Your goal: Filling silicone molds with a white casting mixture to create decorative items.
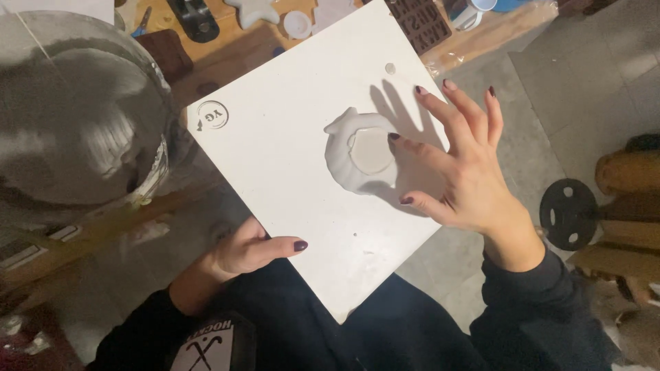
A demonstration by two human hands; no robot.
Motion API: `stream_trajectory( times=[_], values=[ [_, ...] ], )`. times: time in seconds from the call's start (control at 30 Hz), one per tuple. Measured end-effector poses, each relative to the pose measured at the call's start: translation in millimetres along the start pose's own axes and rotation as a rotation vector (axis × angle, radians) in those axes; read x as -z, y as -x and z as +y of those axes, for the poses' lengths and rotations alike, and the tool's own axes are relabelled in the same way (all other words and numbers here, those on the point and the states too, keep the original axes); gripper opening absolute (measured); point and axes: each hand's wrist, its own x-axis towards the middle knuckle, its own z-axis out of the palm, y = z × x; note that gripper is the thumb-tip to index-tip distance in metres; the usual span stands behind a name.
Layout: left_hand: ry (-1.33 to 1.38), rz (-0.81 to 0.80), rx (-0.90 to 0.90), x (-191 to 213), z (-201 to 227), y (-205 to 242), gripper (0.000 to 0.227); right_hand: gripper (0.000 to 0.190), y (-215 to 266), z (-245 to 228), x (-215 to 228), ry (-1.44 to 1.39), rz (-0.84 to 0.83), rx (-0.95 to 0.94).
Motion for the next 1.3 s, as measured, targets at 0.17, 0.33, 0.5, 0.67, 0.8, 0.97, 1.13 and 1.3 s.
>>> stream_trajectory(
  times=[0.17,0.33,0.5,0.67,0.8,0.97,1.13,1.3],
  values=[
    [-0.009,0.05,0.065,-6,8,0,0.053,0.073,10,-9,2,-0.019,0.006,-0.019],
    [-0.001,0.033,0.044,3,-4,2,0.047,0.074,16,-18,2,-0.041,0.009,-0.024],
    [0.01,0.037,0.049,6,-6,3,0.045,0.075,14,-24,-2,-0.138,0.014,0.007],
    [0.054,0.022,0.049,4,-7,4,0.044,0.088,-3,-18,-10,-0.233,-0.017,0.033],
    [0.013,-0.043,-0.028,13,-15,3,0.047,0.102,-17,-16,-15,-0.293,-0.059,0.077],
    [-0.003,0.016,0.045,-2,9,0,0.054,0.105,-24,-21,-17,-0.273,-0.086,0.103],
    [-0.043,0.022,0.03,-1,12,1,0.058,0.109,-21,-28,-14,-0.305,-0.092,0.104],
    [-0.063,0.001,0.031,4,5,4,0.054,0.112,-17,-33,-13,-0.321,-0.125,0.096]
  ],
)
